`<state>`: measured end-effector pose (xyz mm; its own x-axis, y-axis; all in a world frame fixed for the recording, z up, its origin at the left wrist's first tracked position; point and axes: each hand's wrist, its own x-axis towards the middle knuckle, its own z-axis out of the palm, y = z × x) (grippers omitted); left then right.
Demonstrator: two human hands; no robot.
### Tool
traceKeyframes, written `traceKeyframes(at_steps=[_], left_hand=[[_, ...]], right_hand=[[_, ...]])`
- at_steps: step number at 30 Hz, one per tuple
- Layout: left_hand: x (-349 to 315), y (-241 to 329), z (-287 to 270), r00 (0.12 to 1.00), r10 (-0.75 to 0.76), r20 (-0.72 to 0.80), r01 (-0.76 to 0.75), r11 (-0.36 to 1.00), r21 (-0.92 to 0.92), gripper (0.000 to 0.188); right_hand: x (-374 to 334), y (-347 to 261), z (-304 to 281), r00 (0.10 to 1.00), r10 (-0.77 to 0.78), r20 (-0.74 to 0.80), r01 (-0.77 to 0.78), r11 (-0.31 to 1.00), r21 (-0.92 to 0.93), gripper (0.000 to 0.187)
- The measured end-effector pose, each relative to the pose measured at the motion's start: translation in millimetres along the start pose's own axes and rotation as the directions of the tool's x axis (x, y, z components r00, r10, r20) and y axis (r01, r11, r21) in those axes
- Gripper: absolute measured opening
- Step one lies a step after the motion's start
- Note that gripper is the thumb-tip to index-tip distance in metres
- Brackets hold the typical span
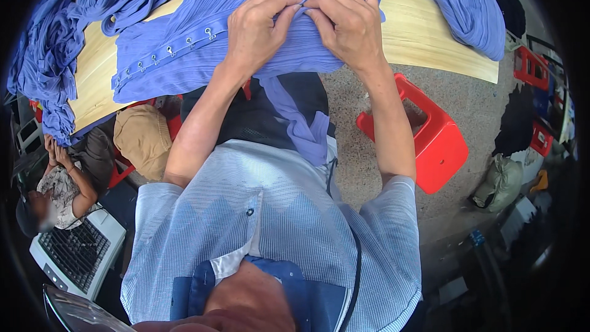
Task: Manually fastening hooks and eyes on blue fabric strips in a textile manufacturing environment.
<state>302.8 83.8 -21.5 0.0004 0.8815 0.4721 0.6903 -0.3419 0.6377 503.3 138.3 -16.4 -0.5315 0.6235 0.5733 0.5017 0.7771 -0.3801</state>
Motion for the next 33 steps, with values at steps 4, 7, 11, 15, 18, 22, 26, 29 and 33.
traceKeyframes(at_steps=[4, 7, 11, 15, 18, 22, 26, 29, 33], left_hand=[[-2.0, -1.4, -0.9, 1.000, -0.004, -0.001, 0.004, 1.000, -0.016, 0.011], [-2.4, -1.4, -1.3, 1.000, -0.007, 0.002, 0.007, 1.000, -0.017, 0.011], [-1.6, -2.5, -0.6, 1.000, 0.021, 0.004, -0.021, 1.000, 0.000, 0.010], [-0.8, 0.7, 0.3, 0.998, 0.054, 0.021, -0.055, 0.996, 0.063, 0.014], [-1.5, 8.2, -4.8, 0.993, 0.081, 0.084, -0.091, 0.987, 0.129, 0.019], [-8.7, 21.1, -18.9, 0.981, 0.094, 0.170, -0.130, 0.967, 0.220, 0.021], [-8.3, 29.1, -13.5, 0.994, 0.020, 0.109, -0.048, 0.966, 0.255, 0.016], [-1.3, 33.9, -4.0, 0.993, -0.027, 0.114, -0.007, 0.956, 0.292, 0.018], [10.5, 38.1, 12.7, 0.999, 0.024, 0.047, -0.034, 0.972, 0.234, 0.020]], right_hand=[[2.0, -2.4, -2.9, 0.999, 0.017, 0.028, -0.017, 1.000, 0.000, 0.008], [1.8, -1.8, -2.2, 1.000, -0.010, 0.022, 0.010, 1.000, -0.026, 0.009], [4.2, -2.3, -3.1, 0.999, -0.048, 0.007, 0.048, 0.997, -0.066, 0.010], [1.0, -1.6, -3.8, 0.991, -0.131, -0.025, 0.124, 0.973, -0.195, 0.017], [-6.1, -5.6, -5.0, 0.972, -0.205, -0.113, 0.165, 0.943, -0.290, 0.022], [-18.6, -3.1, -23.8, 0.999, -0.035, -0.042, 0.025, 0.975, -0.221, 0.024], [-23.4, -2.1, -22.3, 0.997, 0.080, -0.023, -0.081, 0.994, -0.069, 0.024], [-27.1, -0.7, -12.9, 0.995, 0.054, -0.081, -0.063, 0.991, -0.119, 0.024], [-30.8, -2.3, -13.1, 0.985, 0.097, -0.143, -0.122, 0.977, -0.176, 0.023]])
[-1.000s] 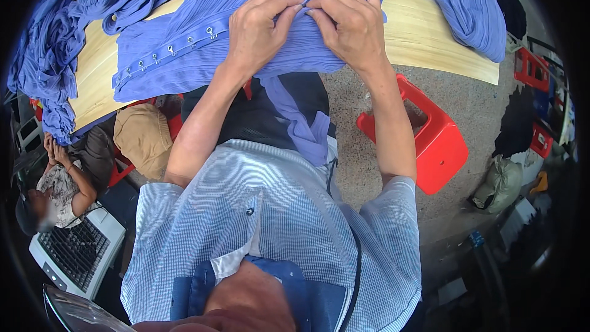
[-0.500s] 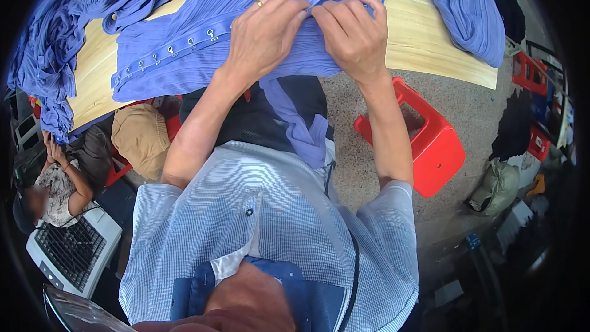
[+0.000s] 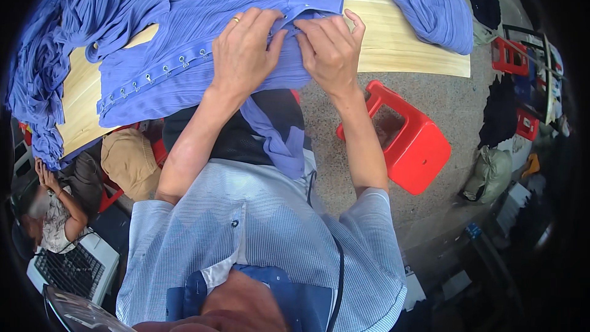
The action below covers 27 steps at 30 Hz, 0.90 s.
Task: Manually fastening hooks and eyes on blue fabric strips in a textile manufacturing environment.
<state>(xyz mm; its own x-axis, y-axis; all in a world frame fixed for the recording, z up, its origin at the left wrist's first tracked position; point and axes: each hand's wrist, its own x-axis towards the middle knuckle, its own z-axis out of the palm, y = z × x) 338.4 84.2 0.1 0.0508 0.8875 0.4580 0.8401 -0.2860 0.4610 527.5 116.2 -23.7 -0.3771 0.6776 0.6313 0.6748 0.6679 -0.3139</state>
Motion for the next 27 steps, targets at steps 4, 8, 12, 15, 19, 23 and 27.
traceKeyframes(at_steps=[4, 8, 12, 15, 19, 23, 27], left_hand=[[4.0, -2.8, 14.1, 0.999, -0.033, -0.024, 0.033, 0.999, -0.007, 0.021], [-0.2, -7.0, 18.9, 0.999, 0.026, -0.041, -0.030, 0.994, -0.101, 0.016], [4.7, -14.2, 19.9, 0.997, 0.048, -0.052, -0.057, 0.979, -0.197, 0.014], [7.0, -18.8, 21.4, 0.997, 0.060, -0.042, -0.068, 0.973, -0.222, 0.013], [3.9, -22.9, 25.1, 0.998, 0.047, -0.048, -0.058, 0.963, -0.263, 0.015], [2.5, -22.8, 24.4, 0.998, 0.044, -0.046, -0.055, 0.957, -0.286, 0.017], [2.5, -21.6, 22.7, 0.998, 0.040, -0.038, -0.049, 0.959, -0.279, 0.018]], right_hand=[[2.2, 1.2, -1.5, 1.000, 0.002, 0.015, -0.002, 1.000, 0.026, 0.023], [7.0, 5.6, -2.5, 0.999, -0.019, 0.042, 0.017, 0.999, 0.052, 0.020], [16.0, 13.3, -2.0, 0.997, -0.010, 0.083, 0.001, 0.995, 0.103, 0.013], [25.5, 14.9, -2.0, 0.995, -0.031, 0.099, 0.018, 0.992, 0.128, 0.012], [32.1, 19.0, -4.9, 0.985, -0.008, 0.172, -0.028, 0.979, 0.204, 0.011], [37.5, 23.7, -8.5, 0.968, 0.005, 0.250, -0.059, 0.976, 0.211, 0.010], [44.4, 23.9, -12.7, 0.949, 0.000, 0.317, -0.065, 0.979, 0.195, 0.010]])
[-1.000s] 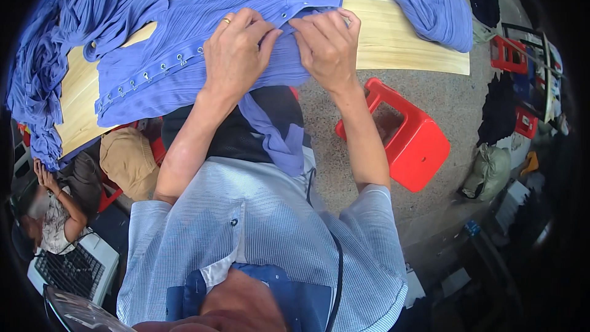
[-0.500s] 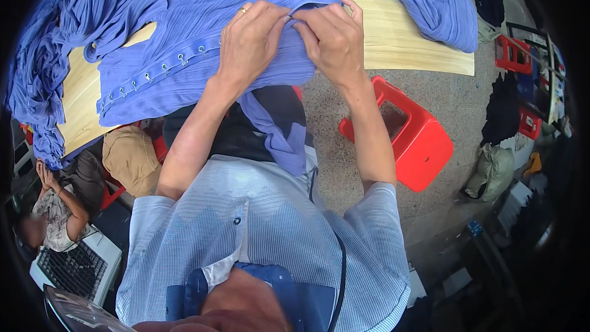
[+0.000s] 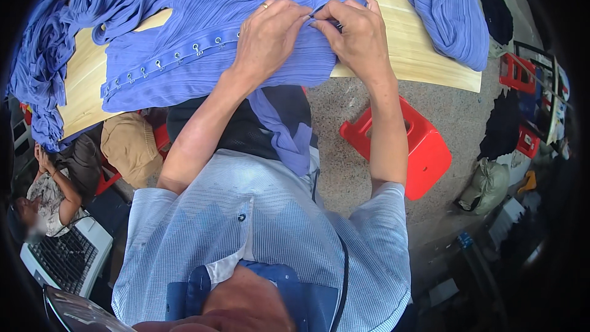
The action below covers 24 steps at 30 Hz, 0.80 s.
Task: Manually fastening hooks and eyes on blue fabric strips in a textile manufacturing environment.
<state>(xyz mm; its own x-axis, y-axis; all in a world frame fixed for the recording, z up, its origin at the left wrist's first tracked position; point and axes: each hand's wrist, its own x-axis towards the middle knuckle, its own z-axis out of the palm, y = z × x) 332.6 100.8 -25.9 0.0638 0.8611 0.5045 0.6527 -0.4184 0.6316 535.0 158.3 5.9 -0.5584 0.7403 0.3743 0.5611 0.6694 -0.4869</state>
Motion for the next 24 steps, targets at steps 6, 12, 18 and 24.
traceKeyframes(at_steps=[6, 12, 18, 24], left_hand=[[-1.7, -0.1, -0.2, 1.000, 0.011, 0.001, -0.011, 1.000, 0.010, 0.019], [-0.4, 7.7, -4.2, 0.999, 0.021, 0.024, -0.023, 0.998, 0.058, 0.021], [-9.5, 6.6, -16.0, 0.983, 0.116, 0.143, -0.137, 0.979, 0.151, 0.036], [-12.8, 1.1, -15.5, 0.989, 0.109, 0.102, -0.119, 0.988, 0.095, 0.019]], right_hand=[[2.8, 3.5, -2.8, 1.000, -0.011, 0.007, 0.011, 1.000, 0.012, 0.009], [-2.0, -9.6, 2.3, 0.947, -0.297, -0.125, 0.246, 0.917, -0.315, 0.014], [-40.0, -4.7, 1.8, 0.965, -0.240, -0.103, 0.179, 0.894, -0.410, 0.019], [-39.8, -1.8, 2.8, 0.982, -0.029, -0.188, -0.004, 0.985, -0.175, 0.026]])
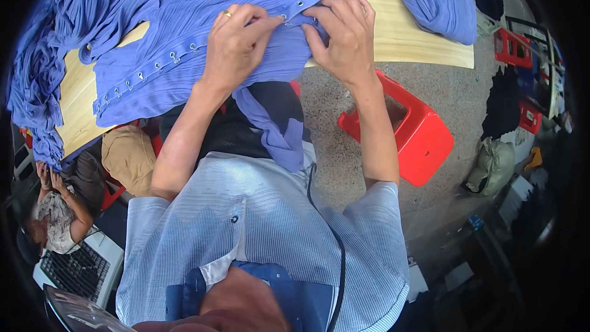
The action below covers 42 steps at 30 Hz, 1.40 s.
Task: Manually fastening hooks and eyes on blue fabric strips in a textile manufacturing environment.
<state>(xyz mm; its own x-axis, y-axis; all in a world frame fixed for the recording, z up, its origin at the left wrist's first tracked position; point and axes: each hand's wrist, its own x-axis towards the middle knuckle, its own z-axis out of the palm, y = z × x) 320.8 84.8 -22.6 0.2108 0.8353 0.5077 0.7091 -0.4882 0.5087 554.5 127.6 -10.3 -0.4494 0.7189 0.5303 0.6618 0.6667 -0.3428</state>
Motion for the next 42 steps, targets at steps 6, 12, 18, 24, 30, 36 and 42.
traceKeyframes(at_steps=[6, 12, 18, 24, 30, 36, 42], left_hand=[[7.2, 8.8, -2.4, 1.000, -0.004, 0.006, 0.003, 0.997, 0.071, 0.014], [31.5, 29.1, 5.3, 0.995, -0.094, 0.045, 0.081, 0.971, 0.227, 0.023], [38.1, 27.5, 26.7, 0.999, -0.044, -0.001, 0.043, 0.995, 0.090, 0.031], [35.9, 19.9, 40.4, 0.991, -0.087, -0.099, 0.092, 0.995, 0.046, 0.021], [36.4, 12.8, 45.2, 0.979, -0.159, -0.129, 0.150, 0.986, -0.074, 0.011], [33.2, 11.1, 40.0, 0.971, -0.213, -0.107, 0.200, 0.973, -0.117, 0.014], [34.1, 11.3, 45.6, 0.967, -0.218, -0.135, 0.195, 0.967, -0.164, 0.015]], right_hand=[[-6.4, 12.0, -8.9, 0.998, 0.056, 0.022, -0.058, 0.994, 0.088, 0.022], [-6.2, 14.4, -0.3, 0.998, 0.045, -0.033, -0.040, 0.991, 0.130, 0.019], [-10.8, 15.3, 4.7, 0.996, 0.063, -0.060, -0.057, 0.993, 0.100, 0.019], [-5.0, 12.6, -4.4, 0.999, -0.015, -0.030, 0.016, 0.999, 0.035, 0.015], [8.7, 23.8, 14.8, 0.974, -0.154, -0.166, 0.179, 0.973, 0.145, 0.017], [32.8, -8.5, -28.1, 0.981, -0.059, 0.187, 0.069, 0.997, -0.045, 0.008], [14.2, 31.1, 31.0, 0.944, -0.265, -0.196, 0.268, 0.963, -0.010, 0.007]])
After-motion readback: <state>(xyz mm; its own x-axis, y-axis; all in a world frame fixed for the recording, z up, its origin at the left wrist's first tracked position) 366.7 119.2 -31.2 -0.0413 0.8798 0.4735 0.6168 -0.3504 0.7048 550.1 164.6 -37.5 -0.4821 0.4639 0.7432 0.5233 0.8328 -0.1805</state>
